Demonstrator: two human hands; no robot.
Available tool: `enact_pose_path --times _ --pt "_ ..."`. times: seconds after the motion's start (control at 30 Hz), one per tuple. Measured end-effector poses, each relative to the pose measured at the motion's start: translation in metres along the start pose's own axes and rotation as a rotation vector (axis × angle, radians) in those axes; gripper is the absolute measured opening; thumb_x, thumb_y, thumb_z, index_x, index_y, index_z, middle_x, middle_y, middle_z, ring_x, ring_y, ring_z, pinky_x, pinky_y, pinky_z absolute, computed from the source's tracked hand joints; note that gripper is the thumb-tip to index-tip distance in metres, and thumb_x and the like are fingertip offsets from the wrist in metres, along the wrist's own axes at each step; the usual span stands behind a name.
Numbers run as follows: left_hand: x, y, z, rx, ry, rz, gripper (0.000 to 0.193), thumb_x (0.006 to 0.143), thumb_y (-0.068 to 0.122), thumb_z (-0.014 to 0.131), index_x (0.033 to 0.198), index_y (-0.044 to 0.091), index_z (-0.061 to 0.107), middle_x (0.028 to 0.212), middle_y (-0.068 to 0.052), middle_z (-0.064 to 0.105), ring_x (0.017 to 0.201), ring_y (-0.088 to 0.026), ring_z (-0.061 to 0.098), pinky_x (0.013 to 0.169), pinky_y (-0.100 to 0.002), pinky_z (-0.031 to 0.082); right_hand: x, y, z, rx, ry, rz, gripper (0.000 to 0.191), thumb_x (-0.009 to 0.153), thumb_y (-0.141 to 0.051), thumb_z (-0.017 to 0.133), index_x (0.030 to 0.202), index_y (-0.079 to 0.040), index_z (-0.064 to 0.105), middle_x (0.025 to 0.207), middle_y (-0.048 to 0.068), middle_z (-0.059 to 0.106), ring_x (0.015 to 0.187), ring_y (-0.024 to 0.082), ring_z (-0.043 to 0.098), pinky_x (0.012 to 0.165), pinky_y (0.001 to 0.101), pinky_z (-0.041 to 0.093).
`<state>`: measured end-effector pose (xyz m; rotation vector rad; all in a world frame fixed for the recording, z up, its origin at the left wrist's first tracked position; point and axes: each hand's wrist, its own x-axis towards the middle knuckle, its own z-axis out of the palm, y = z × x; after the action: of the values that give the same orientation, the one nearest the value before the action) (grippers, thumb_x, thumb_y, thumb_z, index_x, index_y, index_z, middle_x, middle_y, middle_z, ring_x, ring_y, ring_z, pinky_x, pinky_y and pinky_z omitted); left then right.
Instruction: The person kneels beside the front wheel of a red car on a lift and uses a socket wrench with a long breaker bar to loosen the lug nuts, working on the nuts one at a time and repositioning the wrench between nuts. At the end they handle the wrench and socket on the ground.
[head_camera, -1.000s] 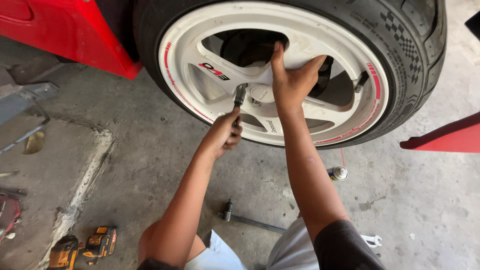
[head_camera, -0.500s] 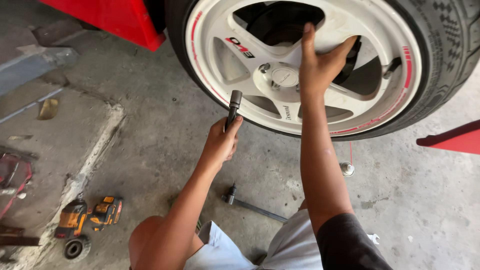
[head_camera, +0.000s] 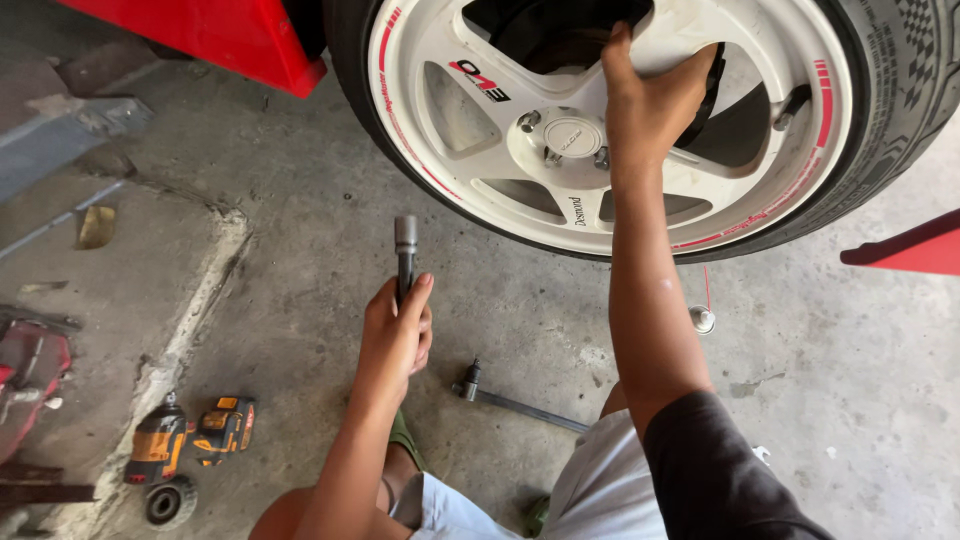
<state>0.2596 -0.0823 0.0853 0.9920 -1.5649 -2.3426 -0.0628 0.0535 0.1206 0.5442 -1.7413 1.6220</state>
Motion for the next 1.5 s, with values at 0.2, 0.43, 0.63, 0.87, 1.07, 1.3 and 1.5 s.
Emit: enact_pose_path --times 0.2,0.43,0.63,0.87,1.07,1.3,1.5 --pt "-0.009 -0.012 -0.019 0.103 0.066 0.002 0.036 0.097 0.036 0.066 0.081 0.012 0.046 0.057 0.004 0.042 0.038 -0.005 0.038 0.033 -0.026 0.023 0.006 -0.011 -0.011 -0.329 -0.063 -0.077 0.064 0.086 -0.029 0.095 0.117 0.01 0.054 0.104 0.019 0.077 0.094 0.032 0.077 0.087 0.0387 0.06" --pt "0.007 -0.013 -0.023 0.104 0.053 -0.001 0.036 0.097 0.036 0.066 0.079 0.011 0.045 0.056 0.003 0.041 0.037 -0.006 0.037 0.032 -0.027 0.022 0.012 -0.014 -0.017 -0.381 -0.124 -0.068 0.066 0.087 -0.033 0.095 0.115 0.011 0.054 0.098 0.018 0.078 0.091 0.032 0.078 0.086 0.0395 0.06" --pt "0.016 -0.008 -0.005 0.104 0.005 -0.01 0.035 0.097 0.035 0.065 0.079 0.012 0.046 0.057 0.004 0.042 0.037 -0.005 0.037 0.032 -0.026 0.022 0.009 -0.006 -0.009 -0.199 -0.073 -0.069 0.058 0.087 -0.022 0.095 0.117 0.009 0.056 0.105 0.018 0.076 0.095 0.026 0.075 0.089 0.0354 0.059" --pt "0.024 -0.021 0.017 0.043 -0.043 -0.044 0.035 0.097 0.035 0.065 0.08 0.011 0.046 0.057 0.003 0.043 0.036 -0.005 0.037 0.031 -0.026 0.021 0.0 0.002 0.003 0.213 -0.036 -0.042 0.049 0.093 -0.004 0.087 0.128 0.007 0.054 0.116 0.013 0.071 0.103 0.017 0.069 0.097 0.0295 0.057" --pt "0.026 -0.026 0.027 0.025 -0.091 -0.065 0.035 0.096 0.036 0.064 0.081 0.011 0.045 0.058 0.003 0.044 0.036 -0.005 0.037 0.03 -0.025 0.021 0.0 0.007 0.002 0.164 -0.007 -0.066 0.048 0.096 -0.008 0.087 0.131 0.006 0.056 0.12 0.014 0.068 0.11 0.018 0.066 0.103 0.0318 0.054" --pt "0.019 -0.021 0.032 0.043 -0.131 0.003 0.041 0.1 0.045 0.059 0.082 0.01 0.046 0.056 0.004 0.04 0.036 -0.004 0.035 0.031 -0.025 0.023 -0.003 0.005 -0.004 0.144 -0.081 -0.117 0.059 0.1 -0.014 0.087 0.141 0.005 0.048 0.131 0.014 0.065 0.121 0.021 0.063 0.112 0.0333 0.05" --pt "0.025 -0.027 0.029 0.042 -0.116 -0.011 0.041 0.1 0.044 0.06 0.085 0.007 0.052 0.057 0.003 0.043 0.036 -0.005 0.036 0.031 -0.025 0.023 -0.014 0.007 -0.014 0.034 -0.083 0.086 0.071 0.096 -0.024 0.093 0.142 0.007 0.048 0.131 0.018 0.07 0.121 0.023 0.066 0.112 0.0332 0.052"
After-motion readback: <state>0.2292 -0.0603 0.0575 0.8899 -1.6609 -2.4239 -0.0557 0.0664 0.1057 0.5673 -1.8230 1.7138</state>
